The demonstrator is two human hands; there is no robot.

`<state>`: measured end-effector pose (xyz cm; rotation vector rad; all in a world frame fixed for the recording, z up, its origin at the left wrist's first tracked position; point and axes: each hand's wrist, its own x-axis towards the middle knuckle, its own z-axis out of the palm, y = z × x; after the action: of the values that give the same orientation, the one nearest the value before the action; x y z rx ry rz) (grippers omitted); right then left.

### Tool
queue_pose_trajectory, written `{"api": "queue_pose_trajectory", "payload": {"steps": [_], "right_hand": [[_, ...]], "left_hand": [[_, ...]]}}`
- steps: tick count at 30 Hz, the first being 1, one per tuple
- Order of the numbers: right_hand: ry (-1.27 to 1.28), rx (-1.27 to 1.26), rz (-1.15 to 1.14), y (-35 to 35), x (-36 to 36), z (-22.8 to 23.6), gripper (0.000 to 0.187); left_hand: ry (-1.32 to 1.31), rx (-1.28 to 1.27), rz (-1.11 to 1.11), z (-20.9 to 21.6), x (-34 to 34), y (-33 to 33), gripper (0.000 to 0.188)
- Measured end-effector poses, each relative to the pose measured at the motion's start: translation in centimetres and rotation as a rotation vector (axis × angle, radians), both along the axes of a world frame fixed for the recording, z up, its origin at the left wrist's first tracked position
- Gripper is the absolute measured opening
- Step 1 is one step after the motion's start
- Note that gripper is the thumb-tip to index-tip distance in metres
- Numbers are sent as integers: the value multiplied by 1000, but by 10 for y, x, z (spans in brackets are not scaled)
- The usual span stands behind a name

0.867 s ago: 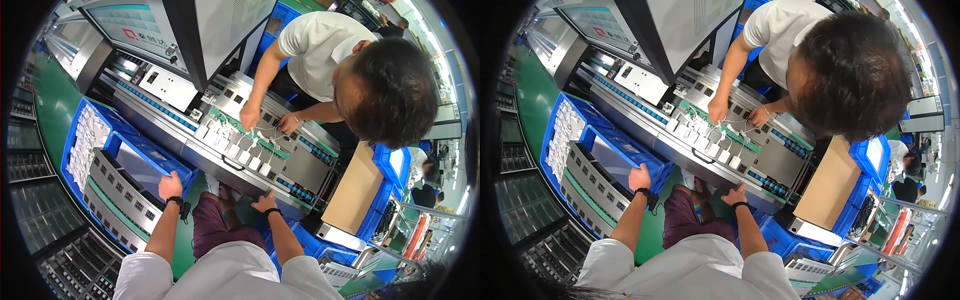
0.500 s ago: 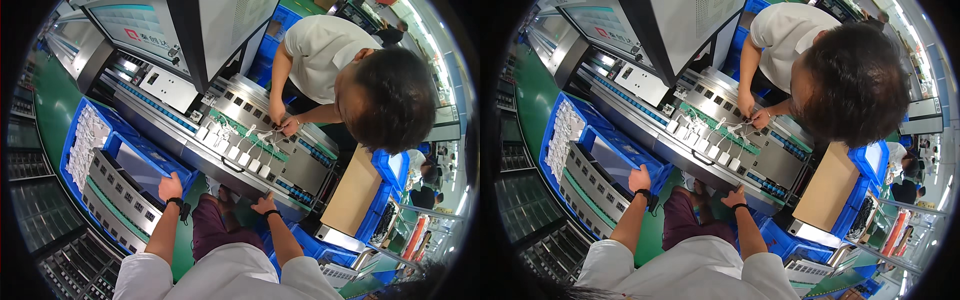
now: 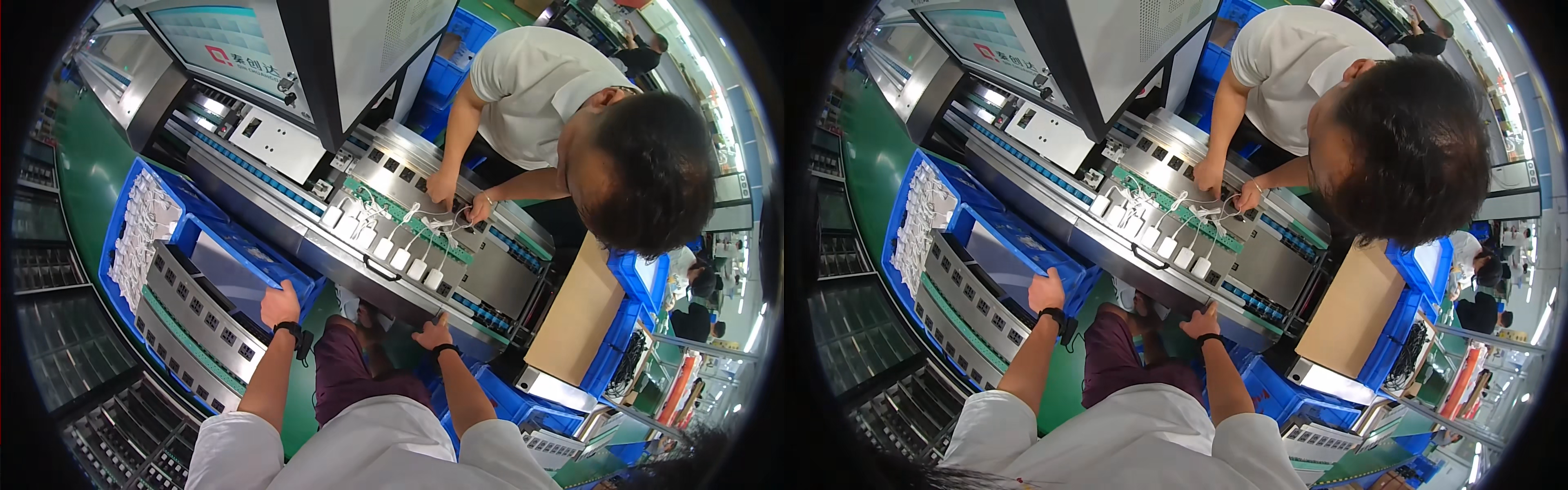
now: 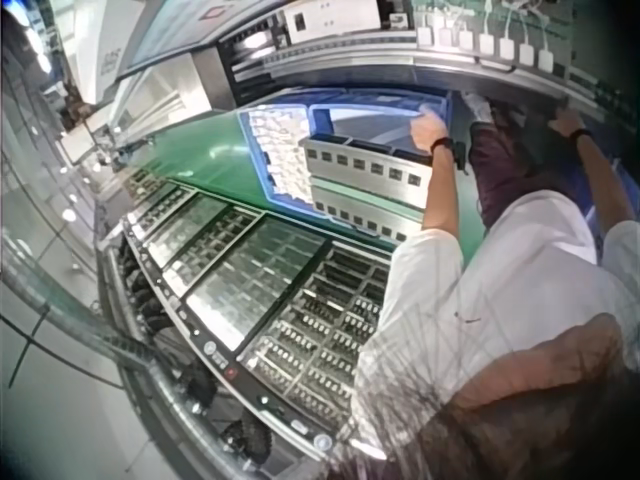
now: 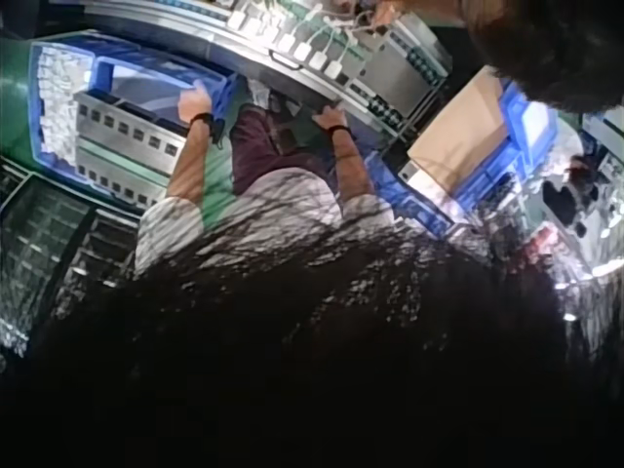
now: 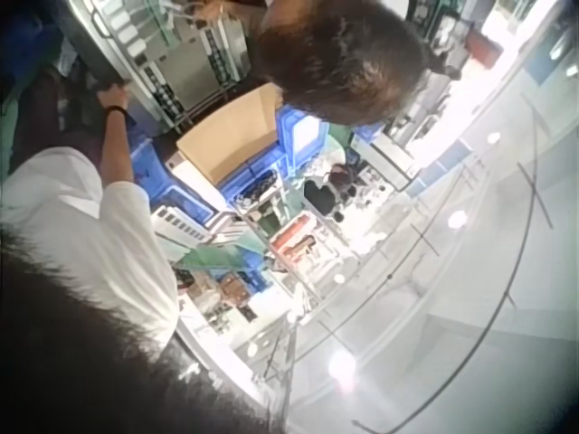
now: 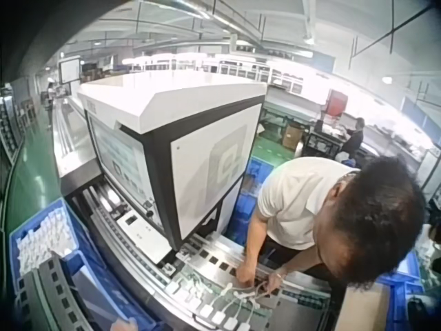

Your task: Handling and moving electronic component trays along a production line in a manufacturing facility.

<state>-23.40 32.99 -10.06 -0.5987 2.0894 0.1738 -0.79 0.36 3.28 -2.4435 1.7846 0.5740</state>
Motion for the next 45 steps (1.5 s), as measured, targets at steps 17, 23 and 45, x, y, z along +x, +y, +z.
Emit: {"api": "queue_pose_trajectory", "payload": {"steps": [17, 23, 45], "right_hand": [[-296, -251, -29, 38, 112, -44, 35], [-239, -334, -38, 34, 138, -38, 34], [1218, -15, -451, 255, -43, 179, 41]], "left_hand": [[-9, -14, 7, -5, 1, -1, 49], [-5, 10, 0, -1, -2, 2, 49], [-7, -2, -87, -14, 10, 0, 68]]}}
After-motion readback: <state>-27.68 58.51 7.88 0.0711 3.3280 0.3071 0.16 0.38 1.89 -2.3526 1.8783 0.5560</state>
